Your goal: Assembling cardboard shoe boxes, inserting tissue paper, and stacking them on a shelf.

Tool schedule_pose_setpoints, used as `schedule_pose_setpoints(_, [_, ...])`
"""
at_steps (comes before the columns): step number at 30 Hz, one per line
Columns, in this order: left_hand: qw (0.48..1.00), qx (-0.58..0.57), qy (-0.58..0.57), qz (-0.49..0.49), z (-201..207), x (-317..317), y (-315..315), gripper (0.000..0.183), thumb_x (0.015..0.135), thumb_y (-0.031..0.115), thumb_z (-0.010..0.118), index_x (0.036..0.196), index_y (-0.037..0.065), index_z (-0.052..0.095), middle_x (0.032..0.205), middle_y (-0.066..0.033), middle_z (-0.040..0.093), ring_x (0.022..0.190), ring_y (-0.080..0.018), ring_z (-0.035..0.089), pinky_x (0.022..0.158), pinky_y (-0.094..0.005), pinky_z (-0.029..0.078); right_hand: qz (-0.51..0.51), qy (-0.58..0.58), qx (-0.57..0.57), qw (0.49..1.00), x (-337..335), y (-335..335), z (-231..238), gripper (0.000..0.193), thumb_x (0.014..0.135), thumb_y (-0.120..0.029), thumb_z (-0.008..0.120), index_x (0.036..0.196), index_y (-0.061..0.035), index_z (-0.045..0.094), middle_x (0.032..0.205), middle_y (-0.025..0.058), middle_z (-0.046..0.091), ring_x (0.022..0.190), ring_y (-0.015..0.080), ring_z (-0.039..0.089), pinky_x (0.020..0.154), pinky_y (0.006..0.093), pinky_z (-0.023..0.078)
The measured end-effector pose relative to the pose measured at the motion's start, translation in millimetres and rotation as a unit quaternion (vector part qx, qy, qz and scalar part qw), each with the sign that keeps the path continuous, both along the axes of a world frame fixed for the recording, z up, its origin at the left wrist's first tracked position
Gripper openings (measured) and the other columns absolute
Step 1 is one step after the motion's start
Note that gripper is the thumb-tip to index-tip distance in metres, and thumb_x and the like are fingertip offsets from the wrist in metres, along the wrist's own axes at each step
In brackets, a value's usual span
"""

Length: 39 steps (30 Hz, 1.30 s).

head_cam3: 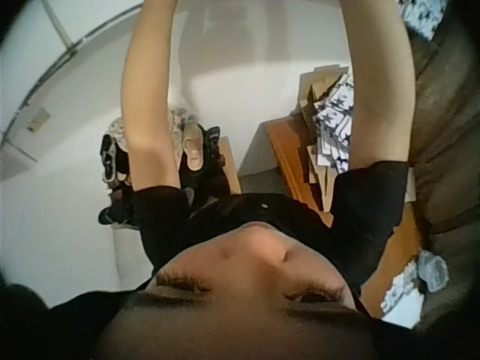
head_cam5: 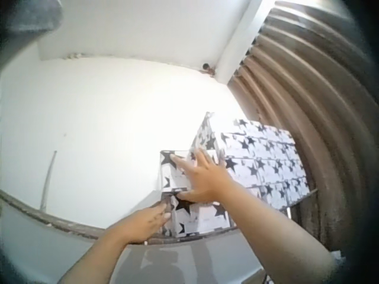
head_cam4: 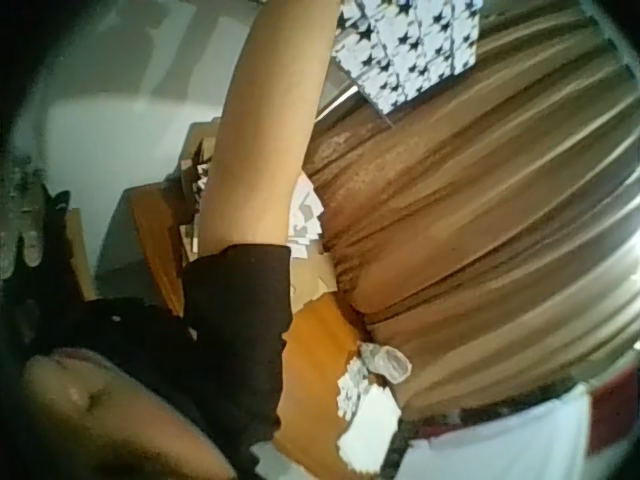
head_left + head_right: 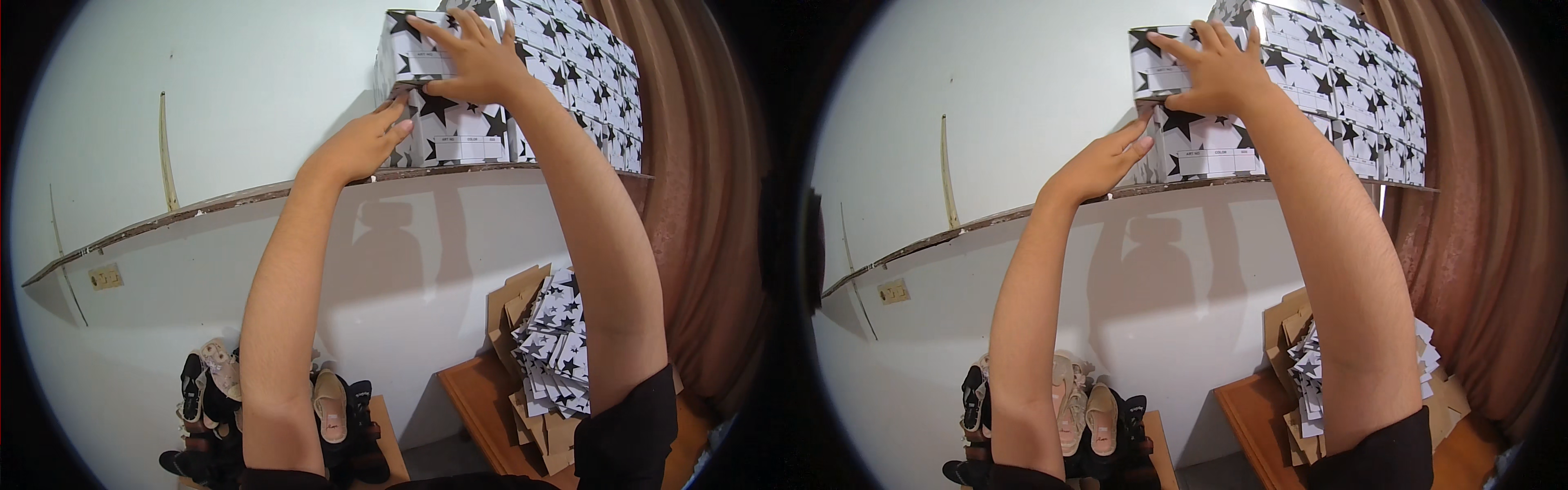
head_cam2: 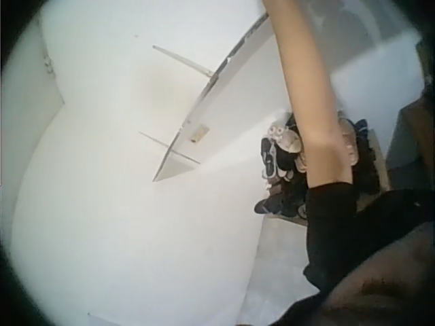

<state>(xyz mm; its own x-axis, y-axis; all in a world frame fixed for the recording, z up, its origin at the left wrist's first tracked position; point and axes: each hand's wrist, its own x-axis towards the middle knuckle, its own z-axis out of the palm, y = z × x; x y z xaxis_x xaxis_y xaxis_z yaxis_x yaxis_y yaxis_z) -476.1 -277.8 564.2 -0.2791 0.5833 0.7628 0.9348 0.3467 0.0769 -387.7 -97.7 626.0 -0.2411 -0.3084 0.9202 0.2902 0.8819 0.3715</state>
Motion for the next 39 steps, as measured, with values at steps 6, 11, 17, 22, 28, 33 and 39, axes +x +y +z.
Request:
schedule_pose_setpoints(6, [0.998, -0.006, 0.055, 0.029, -1.1, 3.2, 1.2, 0.059, 0.093, 0.052, 0.037, 0.142, 0.02, 0.03, 0.141, -0.0103, 0.039, 0.129, -0.0302, 0.038, 0.105, -0.0369, 0.032, 0.07, -0.002, -0.099, 0.993, -28.0, 33.7, -22.3, 0.058, 0.087, -0.065, 0.03, 0.137, -0.0363, 0.037, 0.148, 0.0129, 0.025, 0.138, 0.0276, 0.022, 0.104, 0.0655, 0.003])
schedule_pose_setpoints(11, [0.994, 0.008, 0.086, 0.069, 1.1, 20.1, 1.0, 0.048, 0.093, 0.043, 0.042, 0.135, 0.019, 0.043, 0.128, -0.0131, 0.052, 0.119, -0.0279, 0.049, 0.098, -0.0369, 0.038, 0.094, -0.056, -0.131, 0.985, -10.0, 39.4, -24.3, 0.06, 0.089, -0.061, 0.03, 0.137, -0.0266, 0.038, 0.147, 0.0142, 0.025, 0.137, 0.0297, 0.023, 0.103, 0.0667, 0.004])
schedule_pose_setpoints(17, [0.923, 0.263, 0.28, 0.014, -8.8, 61.4, -22.8, 0.03, 0.088, 0.027, 0.049, 0.106, 0.008, 0.064, 0.096, -0.0113, 0.066, 0.09, -0.0274, 0.061, 0.08, -0.0359, 0.046, 0.229, 0.002, -0.091, 0.969, 45.6, 15.7, -108.6, 0.053, 0.089, -0.05, 0.045, 0.128, -0.0145, 0.049, 0.143, 0.0202, 0.028, 0.131, 0.0333, 0.031, 0.104, 0.0619, 0.014])
schedule_pose_setpoints(22, [0.869, 0.276, 0.362, -0.194, -88.3, 105.6, -25.0, 0.034, 0.09, 0.029, 0.05, 0.103, 0.0, 0.061, 0.097, -0.0151, 0.063, 0.091, -0.0272, 0.059, 0.083, -0.0393, 0.045, 0.183, -0.072, -0.079, 0.977, 149.6, 44.1, -259.8, 0.053, 0.073, -0.027, 0.068, 0.122, -0.0145, 0.053, 0.13, 0.0198, 0.038, 0.117, 0.033, 0.042, 0.1, 0.0534, 0.027])
schedule_pose_setpoints(28, [0.885, 0.26, 0.213, -0.322, -304.6, 151.3, 6.5, 0.024, 0.093, 0.032, 0.038, 0.085, 0.013, 0.05, 0.081, -0.0051, 0.054, 0.074, -0.0203, 0.052, 0.072, -0.0422, 0.045, 0.137, -0.07, -0.44, 0.884, 247.4, 81.4, -431.7, 0.048, 0.07, -0.01, 0.067, 0.116, -0.0064, 0.053, 0.123, 0.0209, 0.04, 0.112, 0.038, 0.042, 0.097, 0.0431, 0.034])
schedule_pose_setpoints(33, [0.875, 0.235, -0.366, -0.212, -470.2, 189.2, 122.4, 0.023, 0.082, 0.011, 0.061, 0.104, 0.004, 0.058, 0.094, -0.0105, 0.059, 0.079, -0.0217, 0.057, 0.075, -0.0339, 0.046, 0.02, -0.042, -0.576, 0.816, 342.8, 98.6, -522.3, 0.036, 0.074, -0.009, 0.062, 0.109, -0.0029, 0.055, 0.113, 0.0191, 0.047, 0.108, 0.0348, 0.047, 0.094, 0.0393, 0.037])
schedule_pose_setpoints(39, [0.9, 0.061, -0.389, -0.189, -535.1, 221.8, 167.8, 0.026, 0.08, 0.01, 0.063, 0.105, 0.004, 0.058, 0.096, -0.0109, 0.057, 0.085, -0.0238, 0.058, 0.079, -0.0322, 0.045, 0.034, -0.093, -0.633, 0.768, 365.6, 101.9, -528.1, 0.028, 0.075, -0.009, 0.061, 0.102, -0.0021, 0.058, 0.099, 0.0166, 0.055, 0.098, 0.0332, 0.053, 0.087, 0.0379, 0.042])
